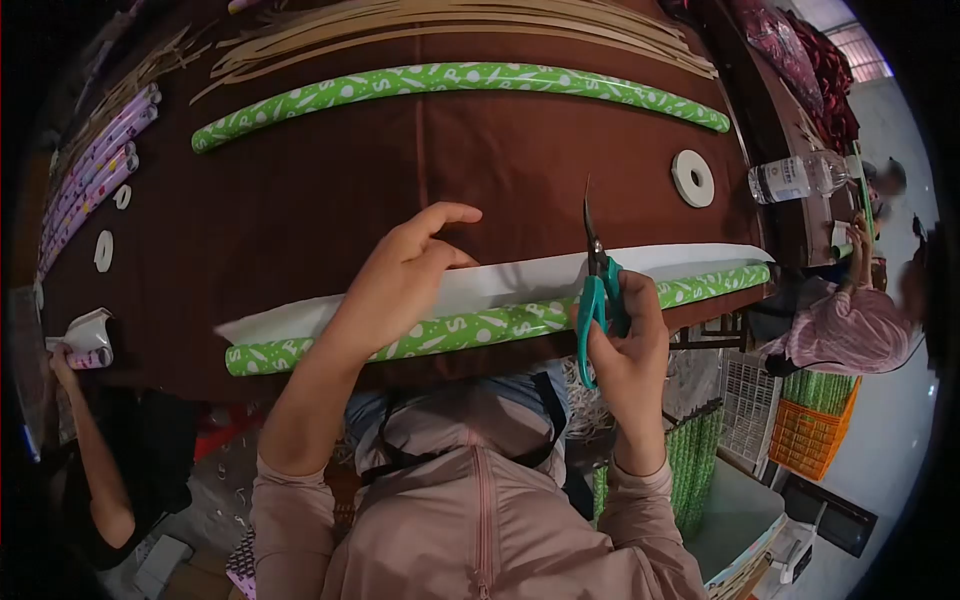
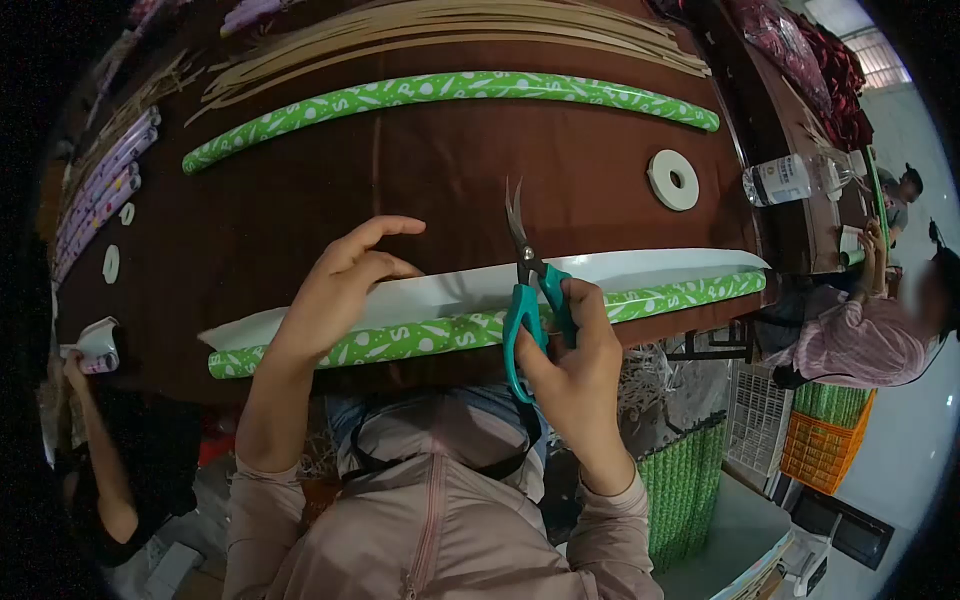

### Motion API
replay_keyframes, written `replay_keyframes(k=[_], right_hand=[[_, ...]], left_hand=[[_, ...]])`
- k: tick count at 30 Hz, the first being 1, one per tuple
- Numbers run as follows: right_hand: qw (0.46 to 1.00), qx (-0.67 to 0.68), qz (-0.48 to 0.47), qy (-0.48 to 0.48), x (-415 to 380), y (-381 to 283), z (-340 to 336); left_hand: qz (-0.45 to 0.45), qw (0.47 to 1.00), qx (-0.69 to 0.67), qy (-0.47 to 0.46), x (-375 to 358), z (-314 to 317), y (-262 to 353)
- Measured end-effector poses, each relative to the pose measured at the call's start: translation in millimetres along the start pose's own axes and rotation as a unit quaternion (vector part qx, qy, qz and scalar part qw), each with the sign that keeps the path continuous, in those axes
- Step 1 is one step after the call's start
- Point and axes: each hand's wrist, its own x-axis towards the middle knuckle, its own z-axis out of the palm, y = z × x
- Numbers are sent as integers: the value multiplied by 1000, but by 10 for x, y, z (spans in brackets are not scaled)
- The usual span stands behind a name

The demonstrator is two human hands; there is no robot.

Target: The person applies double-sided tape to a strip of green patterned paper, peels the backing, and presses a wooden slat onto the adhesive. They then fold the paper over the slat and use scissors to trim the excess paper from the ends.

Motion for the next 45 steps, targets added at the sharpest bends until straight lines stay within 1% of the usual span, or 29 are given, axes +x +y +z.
replay_keyframes(k=[1, 4, 5, 6, 7, 8, 10, 11, 12, 14, 16, 17, 19, 20, 21, 22, 23, 24, 26, 27, 28, 30, 31, 33, 36, 38, 45], right_hand=[[1000, 2, -3, -2, -2, 7, -13], [1000, -23, 3, -12, -7, 11, -51], [1000, -21, 3, -10, -10, 12, -53], [1000, -24, 5, -8, -11, 9, -48], [1000, -26, 6, -7, -12, 9, -42], [1000, -26, 5, -9, -15, 25, -31], [1000, 23, -5, -2, -14, 64, -25], [1000, 22, -8, -3, -5, 33, -43], [1000, 2, 0, -10, -3, -18, -68], [1000, -20, 14, -16, -34, -26, -112], [993, 107, -46, 30, -70, 34, -153], [980, 134, -134, 57, -115, 181, -189], [967, 205, -149, 27, -210, 148, -328], [965, 233, -102, -68, -211, 175, -438], [959, 241, -18, -147, -194, 219, -517], [941, 247, 67, -222, -188, 256, -562], [923, 224, 140, -280, -124, 205, -571], [922, 220, 144, -283, -101, 227, -568], [897, 213, 191, -338, -76, 289, -538], [877, 221, 243, -350, -19, 252, -567], [877, 219, 244, -352, 12, 214, -562], [871, 187, 279, -359, 55, 159, -555], [871, 186, 279, -360, 54, 157, -537], [887, 164, 257, -346, 36, 158, -489], [876, 177, 282, -349, 38, 179, -508], [879, 174, 280, -346, 37, 169, -491], [877, 176, 277, -352, 65, 157, -492]], left_hand=[[5, 999, -38, 17, 15, -3, -2], [129, 976, 30, 175, 11, 25, 13], [130, 976, 32, 174, -4, 72, 36], [201, 958, 113, 169, -30, 133, 61], [269, 929, 193, 162, -56, 195, 79], [248, 920, 284, 110, -83, 250, 86], [178, 921, 345, 38, -1, 348, 43], [177, 927, 332, 6, 89, 320, 41], [178, 926, 332, 7, 137, 294, 60], [78, 976, 196, -55, 177, 273, 108], [57, 984, 163, -50, 175, 267, 109], [38, 990, 131, -40, 173, 259, 108], [25, 993, 109, -43, 175, 253, 129], [16, 994, 94, -51, 175, 249, 145], [13, 995, 89, -50, 166, 241, 171], [3, 995, 83, -53, 156, 233, 196], [-7, 995, 78, -56, 159, 234, 192], [-9, 996, 72, -54, 179, 237, 156], [36, 994, 97, -48, 198, 232, 80], [34, 994, 94, -45, 188, 236, 76], [25, 995, 92, -40, 180, 243, 92], [17, 995, 89, -33, 175, 244, 114], [11, 995, 94, -33, 177, 241, 118], [4, 995, 99, -33, 182, 240, 119], [-1, 993, 115, -33, 188, 241, 98], [16, 992, 124, -30, 191, 242, 85], [5, 992, 125, -29, 176, 247, 98]])
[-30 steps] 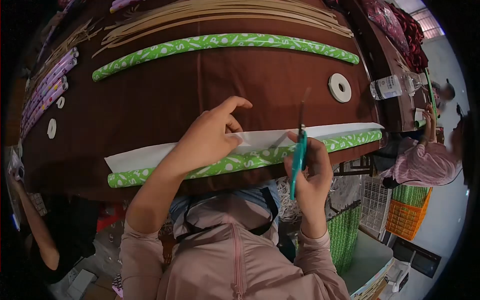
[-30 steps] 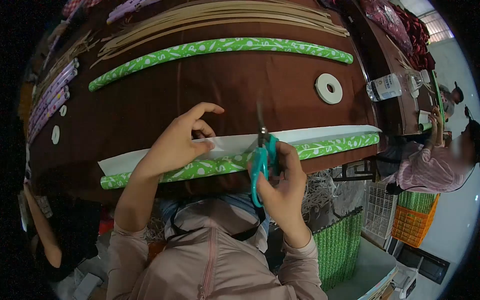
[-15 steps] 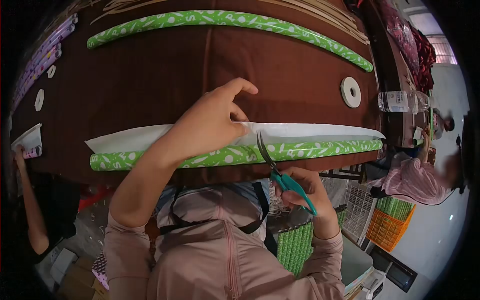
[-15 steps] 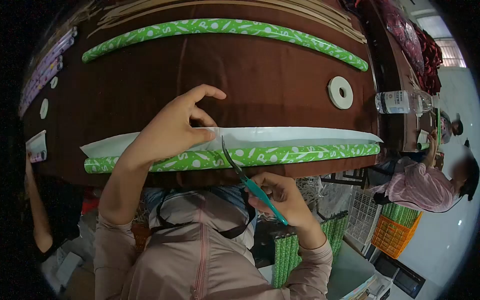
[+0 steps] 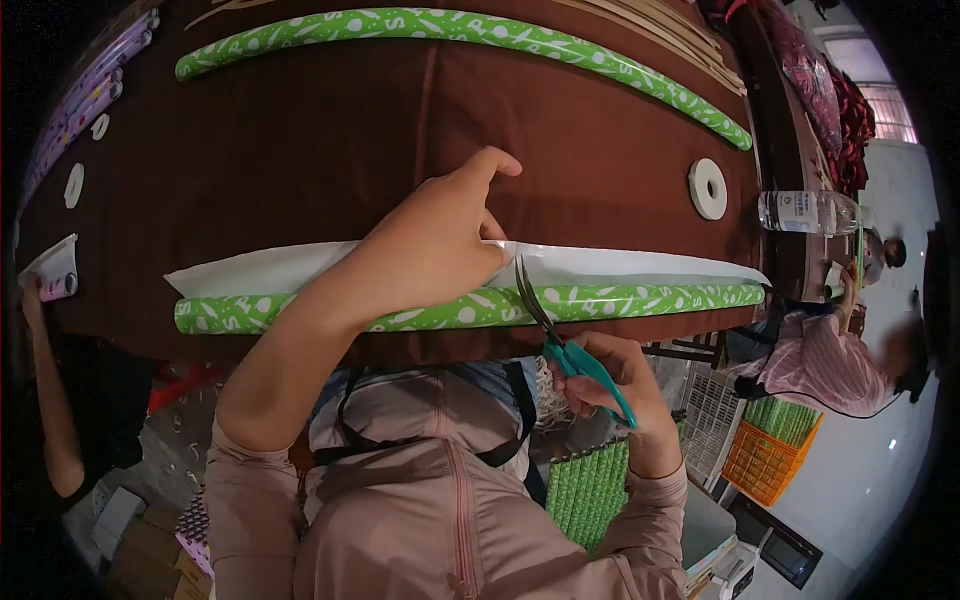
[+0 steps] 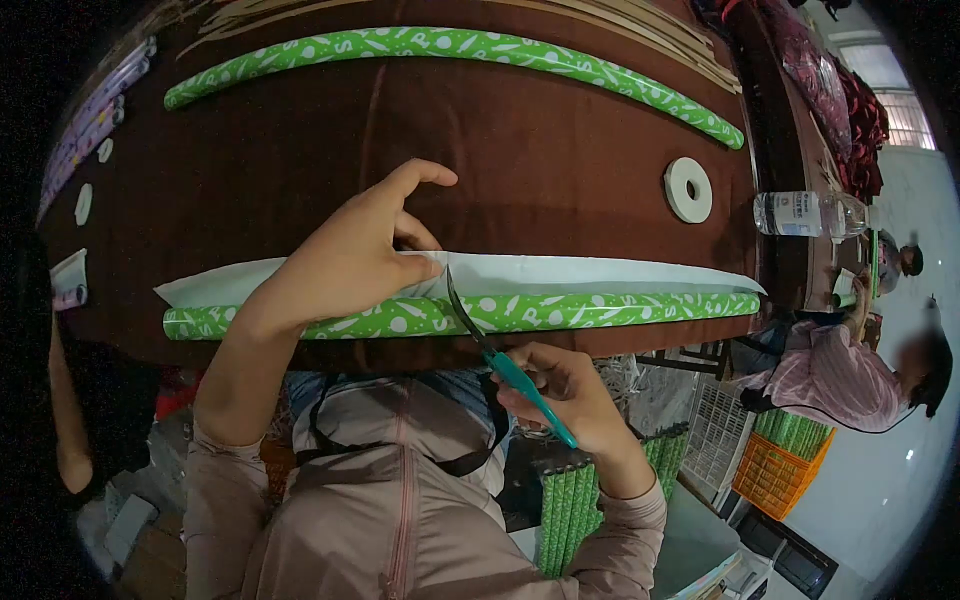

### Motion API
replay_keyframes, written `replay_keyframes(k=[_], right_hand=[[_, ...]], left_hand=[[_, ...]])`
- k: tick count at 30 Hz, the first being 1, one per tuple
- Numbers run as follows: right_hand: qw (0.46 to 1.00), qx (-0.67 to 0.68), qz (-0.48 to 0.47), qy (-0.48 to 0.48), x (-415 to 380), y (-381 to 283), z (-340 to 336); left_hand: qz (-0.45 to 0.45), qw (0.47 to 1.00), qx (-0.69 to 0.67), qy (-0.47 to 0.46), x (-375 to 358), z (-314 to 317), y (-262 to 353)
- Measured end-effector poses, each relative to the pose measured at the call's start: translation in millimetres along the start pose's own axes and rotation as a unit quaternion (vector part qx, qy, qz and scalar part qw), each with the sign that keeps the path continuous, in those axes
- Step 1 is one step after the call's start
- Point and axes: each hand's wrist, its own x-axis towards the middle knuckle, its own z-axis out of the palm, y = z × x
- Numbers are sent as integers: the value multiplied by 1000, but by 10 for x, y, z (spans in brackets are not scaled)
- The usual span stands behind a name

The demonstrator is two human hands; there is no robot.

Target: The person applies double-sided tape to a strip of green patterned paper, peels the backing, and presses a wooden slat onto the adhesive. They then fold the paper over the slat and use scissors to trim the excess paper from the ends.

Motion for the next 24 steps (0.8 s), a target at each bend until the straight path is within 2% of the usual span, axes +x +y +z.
replay_keyframes(k=[8, 24], right_hand=[[1000, -19, 12, 19, -12, -49, 22], [999, -25, 24, 23, -40, -85, 10]], left_hand=[[35, 999, 21, 1, 8, 20, -39], [22, 999, 25, -6, 14, 19, -9]])
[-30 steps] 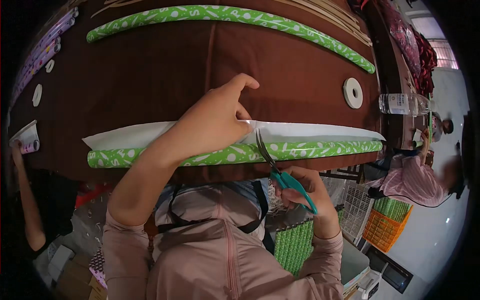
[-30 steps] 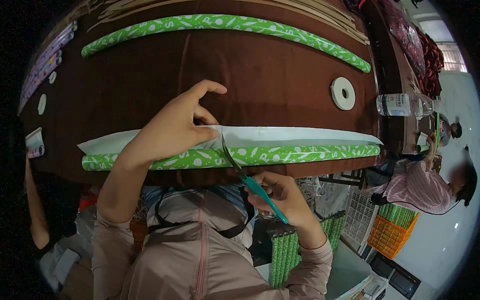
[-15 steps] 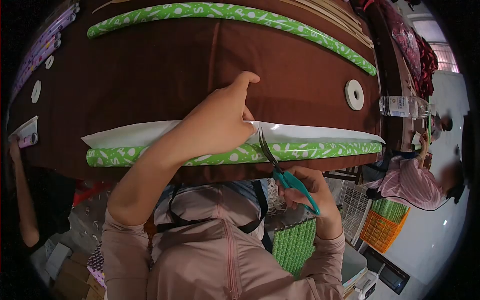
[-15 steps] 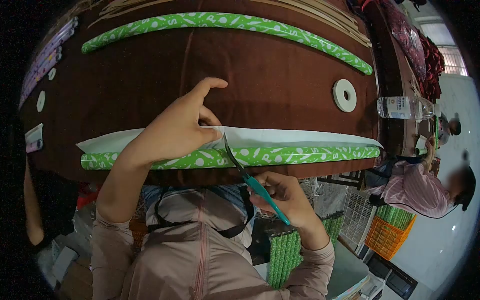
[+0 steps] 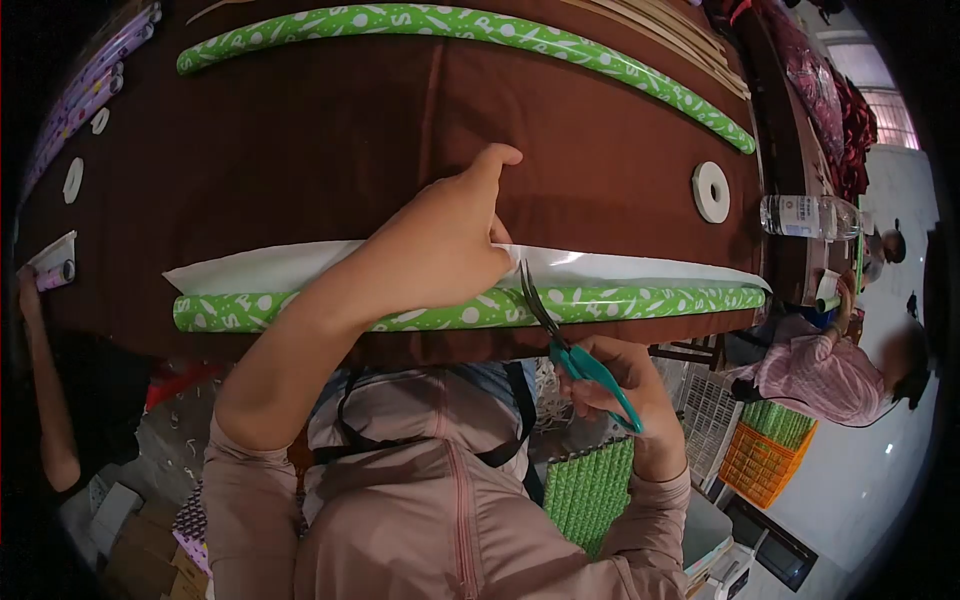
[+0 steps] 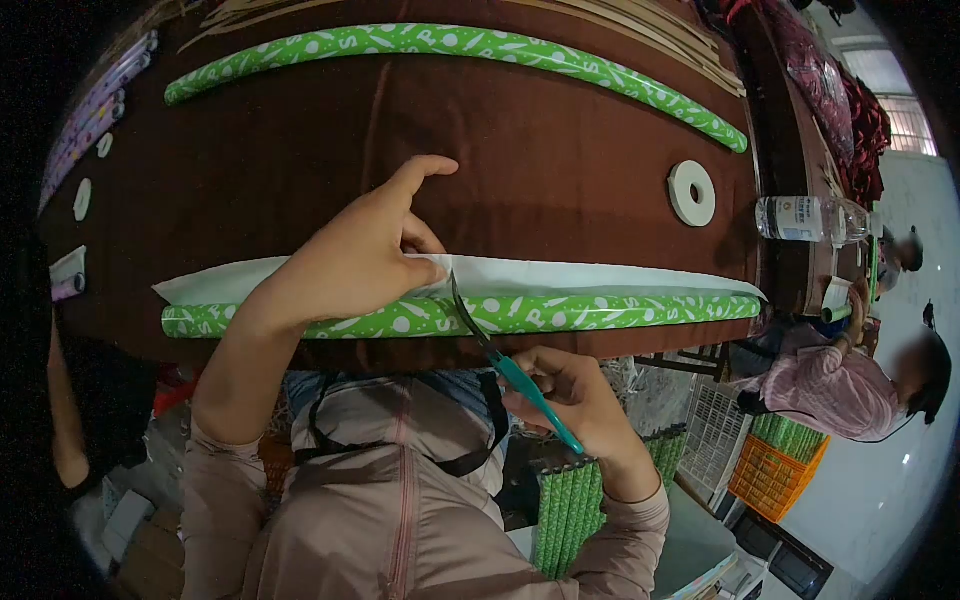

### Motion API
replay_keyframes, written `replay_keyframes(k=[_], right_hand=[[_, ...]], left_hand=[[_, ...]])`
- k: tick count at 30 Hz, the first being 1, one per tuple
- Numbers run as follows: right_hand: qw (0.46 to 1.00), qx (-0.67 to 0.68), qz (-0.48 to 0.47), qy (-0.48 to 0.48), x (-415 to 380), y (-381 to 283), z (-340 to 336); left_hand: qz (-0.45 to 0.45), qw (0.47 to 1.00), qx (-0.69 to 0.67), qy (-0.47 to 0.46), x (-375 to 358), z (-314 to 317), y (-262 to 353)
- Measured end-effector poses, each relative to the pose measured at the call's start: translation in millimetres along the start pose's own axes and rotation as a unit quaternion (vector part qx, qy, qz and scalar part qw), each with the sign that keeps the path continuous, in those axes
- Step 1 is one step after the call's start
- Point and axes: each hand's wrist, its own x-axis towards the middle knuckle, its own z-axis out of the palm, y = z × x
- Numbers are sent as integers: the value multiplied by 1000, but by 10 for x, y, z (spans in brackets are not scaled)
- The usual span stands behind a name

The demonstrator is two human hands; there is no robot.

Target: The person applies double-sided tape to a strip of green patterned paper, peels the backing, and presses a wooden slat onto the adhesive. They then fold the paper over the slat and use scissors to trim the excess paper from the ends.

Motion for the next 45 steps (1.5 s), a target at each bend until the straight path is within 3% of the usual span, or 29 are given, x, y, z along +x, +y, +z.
replay_keyframes(k=[45], right_hand=[[1000, 24, 2, 11, -32, 37, 88]], left_hand=[[-5, 1000, -4, -23, -5, -12, -15]])
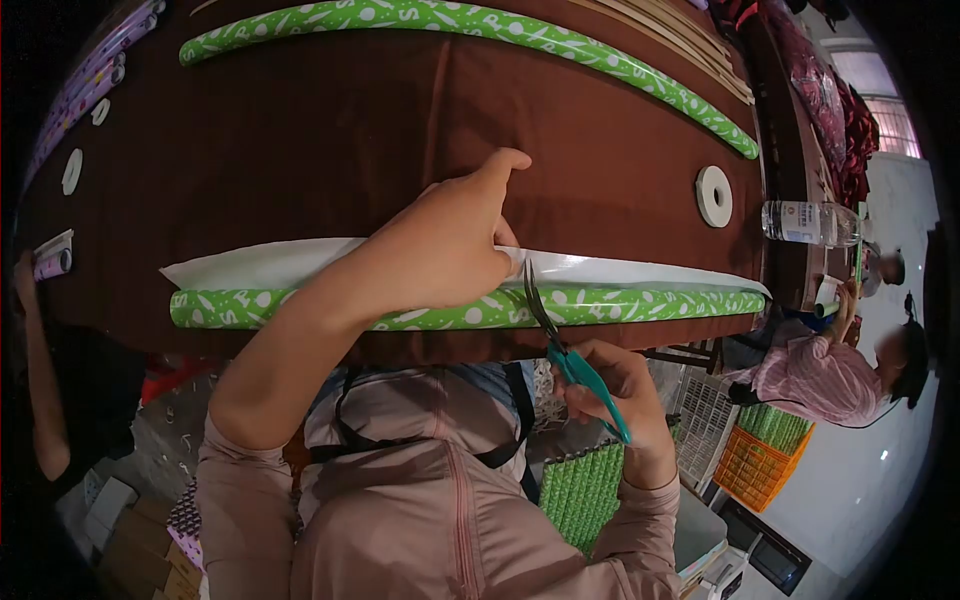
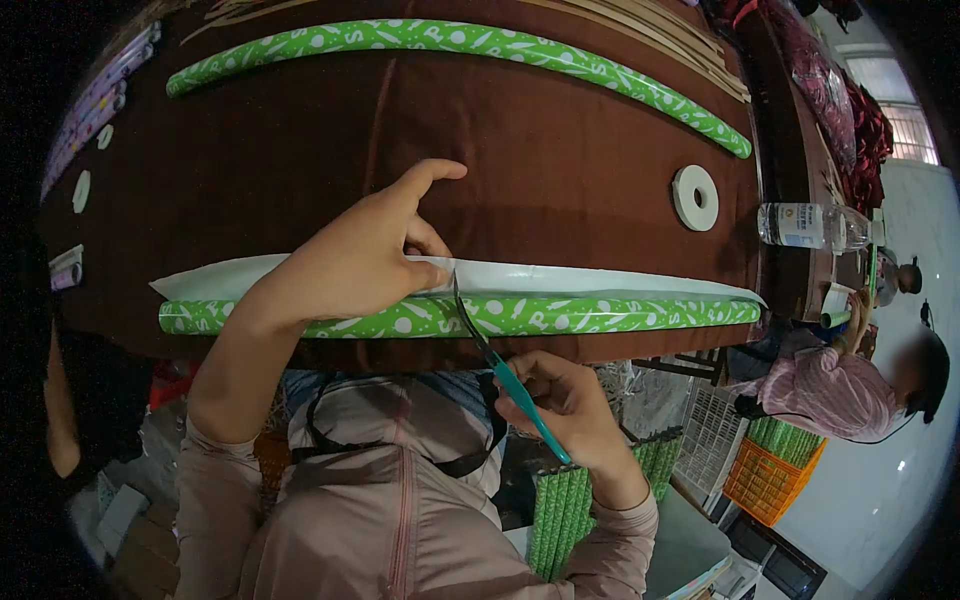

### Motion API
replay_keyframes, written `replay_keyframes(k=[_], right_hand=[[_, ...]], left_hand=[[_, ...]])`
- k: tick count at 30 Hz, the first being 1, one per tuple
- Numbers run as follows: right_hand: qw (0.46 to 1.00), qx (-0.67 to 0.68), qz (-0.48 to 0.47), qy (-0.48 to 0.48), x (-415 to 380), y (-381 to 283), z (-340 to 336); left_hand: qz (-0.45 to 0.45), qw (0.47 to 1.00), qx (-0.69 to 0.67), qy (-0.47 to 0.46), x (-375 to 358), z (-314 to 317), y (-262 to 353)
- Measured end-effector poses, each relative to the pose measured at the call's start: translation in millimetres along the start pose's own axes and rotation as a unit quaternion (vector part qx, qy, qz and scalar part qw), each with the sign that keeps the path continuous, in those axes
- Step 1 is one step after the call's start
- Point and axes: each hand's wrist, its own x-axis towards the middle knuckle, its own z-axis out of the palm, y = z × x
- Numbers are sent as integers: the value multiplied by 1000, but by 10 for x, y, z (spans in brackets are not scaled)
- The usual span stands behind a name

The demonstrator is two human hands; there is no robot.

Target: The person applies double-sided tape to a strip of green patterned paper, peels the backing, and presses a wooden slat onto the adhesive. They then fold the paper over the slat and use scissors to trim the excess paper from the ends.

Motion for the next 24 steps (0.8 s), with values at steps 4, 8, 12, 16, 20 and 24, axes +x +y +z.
replay_keyframes(k=[4, 8, 12, 16, 20, 24], right_hand=[[1000, -11, -14, 15, 2, 10, 46], [1000, -16, -11, 19, 0, 17, 43], [999, -23, -6, 24, 2, 0, 57], [999, -35, -9, 20, 9, 3, 42], [1000, -16, -5, 20, 7, -25, 62], [1000, -12, -9, 17, 18, -26, 57]], left_hand=[[5, 1000, 6, 7, -4, 3, 6], [13, 1000, 0, 3, -1, -1, -9], [18, 1000, 10, 8, 3, 7, -26], [16, 1000, -1, 5, 2, 5, -24], [10, 1000, -3, 3, -7, -2, -20], [7, 1000, -1, 6, -7, -1, -15]])
